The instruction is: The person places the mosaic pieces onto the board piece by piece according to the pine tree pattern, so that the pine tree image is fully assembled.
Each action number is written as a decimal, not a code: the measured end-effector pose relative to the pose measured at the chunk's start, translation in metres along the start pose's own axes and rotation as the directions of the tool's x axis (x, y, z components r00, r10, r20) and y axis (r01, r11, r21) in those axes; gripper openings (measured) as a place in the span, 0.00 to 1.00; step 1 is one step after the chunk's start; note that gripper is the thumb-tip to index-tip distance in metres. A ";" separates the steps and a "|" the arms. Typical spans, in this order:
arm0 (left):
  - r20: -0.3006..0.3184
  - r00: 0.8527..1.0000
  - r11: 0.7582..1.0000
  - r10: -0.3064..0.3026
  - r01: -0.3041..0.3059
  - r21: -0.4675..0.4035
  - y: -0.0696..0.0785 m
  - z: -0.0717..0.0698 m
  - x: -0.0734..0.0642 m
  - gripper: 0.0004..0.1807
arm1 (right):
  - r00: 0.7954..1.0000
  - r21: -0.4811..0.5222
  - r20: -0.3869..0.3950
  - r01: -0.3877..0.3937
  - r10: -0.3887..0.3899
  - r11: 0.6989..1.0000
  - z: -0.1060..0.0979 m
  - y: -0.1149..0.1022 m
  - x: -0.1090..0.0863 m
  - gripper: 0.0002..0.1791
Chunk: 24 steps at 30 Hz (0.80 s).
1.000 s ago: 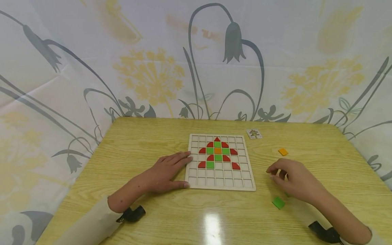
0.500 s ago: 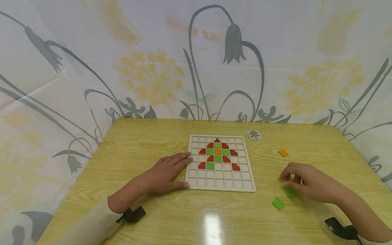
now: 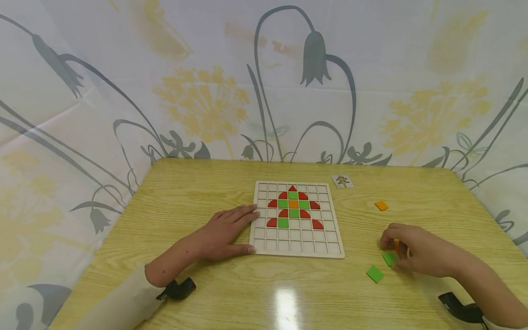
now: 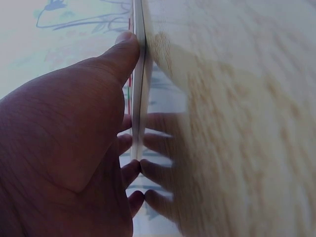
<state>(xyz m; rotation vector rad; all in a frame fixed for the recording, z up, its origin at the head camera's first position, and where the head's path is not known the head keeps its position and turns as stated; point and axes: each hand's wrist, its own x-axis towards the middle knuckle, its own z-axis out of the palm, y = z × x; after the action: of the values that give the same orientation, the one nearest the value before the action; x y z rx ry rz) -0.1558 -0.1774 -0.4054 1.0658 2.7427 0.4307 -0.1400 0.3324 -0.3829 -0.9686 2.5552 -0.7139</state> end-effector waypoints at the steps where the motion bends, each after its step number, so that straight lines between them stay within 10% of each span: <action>1: 0.002 1.000 1.000 -0.001 0.001 0.000 0.000 0.000 0.000 0.48 | 1.000 0.002 0.002 -0.010 0.010 1.000 0.000 -0.001 0.000 0.16; 24: 0.010 1.000 1.000 0.000 0.000 -0.003 0.000 0.000 0.001 0.48 | 0.999 -0.060 -0.047 -0.013 0.011 0.998 0.006 -0.009 0.006 0.18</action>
<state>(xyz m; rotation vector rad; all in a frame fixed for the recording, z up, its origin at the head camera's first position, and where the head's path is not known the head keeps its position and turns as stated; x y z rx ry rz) -0.1565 -0.1770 -0.4054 1.0639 2.7323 0.4287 -0.1370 0.3210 -0.3833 -0.9658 2.6345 -0.6665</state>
